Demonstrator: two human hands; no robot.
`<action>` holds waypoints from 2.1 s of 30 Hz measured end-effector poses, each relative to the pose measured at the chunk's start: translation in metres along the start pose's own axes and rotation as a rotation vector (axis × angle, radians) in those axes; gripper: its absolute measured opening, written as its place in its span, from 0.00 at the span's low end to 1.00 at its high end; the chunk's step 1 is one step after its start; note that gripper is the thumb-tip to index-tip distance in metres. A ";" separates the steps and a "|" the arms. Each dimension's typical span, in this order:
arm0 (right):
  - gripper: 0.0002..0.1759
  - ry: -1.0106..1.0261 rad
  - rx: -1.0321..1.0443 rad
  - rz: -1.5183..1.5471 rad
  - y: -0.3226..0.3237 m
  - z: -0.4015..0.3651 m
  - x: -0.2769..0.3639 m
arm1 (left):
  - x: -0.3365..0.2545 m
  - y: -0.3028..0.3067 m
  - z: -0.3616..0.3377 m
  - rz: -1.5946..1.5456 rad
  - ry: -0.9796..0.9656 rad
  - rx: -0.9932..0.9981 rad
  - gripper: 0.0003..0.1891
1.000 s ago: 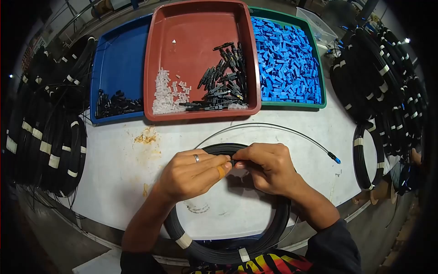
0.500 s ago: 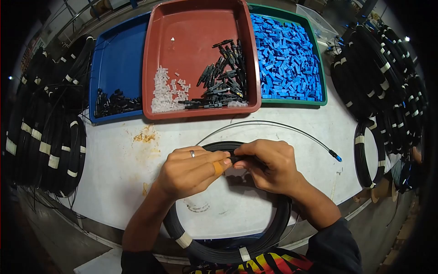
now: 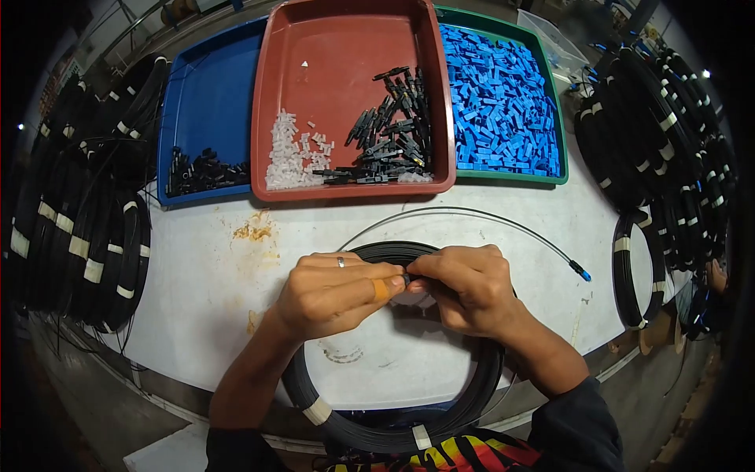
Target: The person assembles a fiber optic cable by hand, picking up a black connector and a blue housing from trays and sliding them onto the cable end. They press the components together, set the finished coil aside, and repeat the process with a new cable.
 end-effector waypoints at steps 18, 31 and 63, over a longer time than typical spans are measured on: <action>0.17 -0.098 0.092 0.083 -0.006 0.002 -0.010 | -0.008 -0.003 0.001 0.114 -0.127 0.039 0.07; 0.18 -0.205 0.099 0.093 -0.006 -0.001 -0.018 | -0.012 -0.004 0.000 0.146 -0.196 0.031 0.06; 0.16 0.011 -0.020 -0.067 0.002 0.002 0.007 | 0.000 0.003 0.003 0.024 0.029 -0.004 0.06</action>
Point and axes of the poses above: each hand's wrist, its own z-axis towards the middle knuckle, its own y-axis out of the back of the hand, x = y × z, the point moved 8 cm from there along z, towards the middle knuckle, and after that the axes turned 10 degrees about z, right-handed, at the moved point
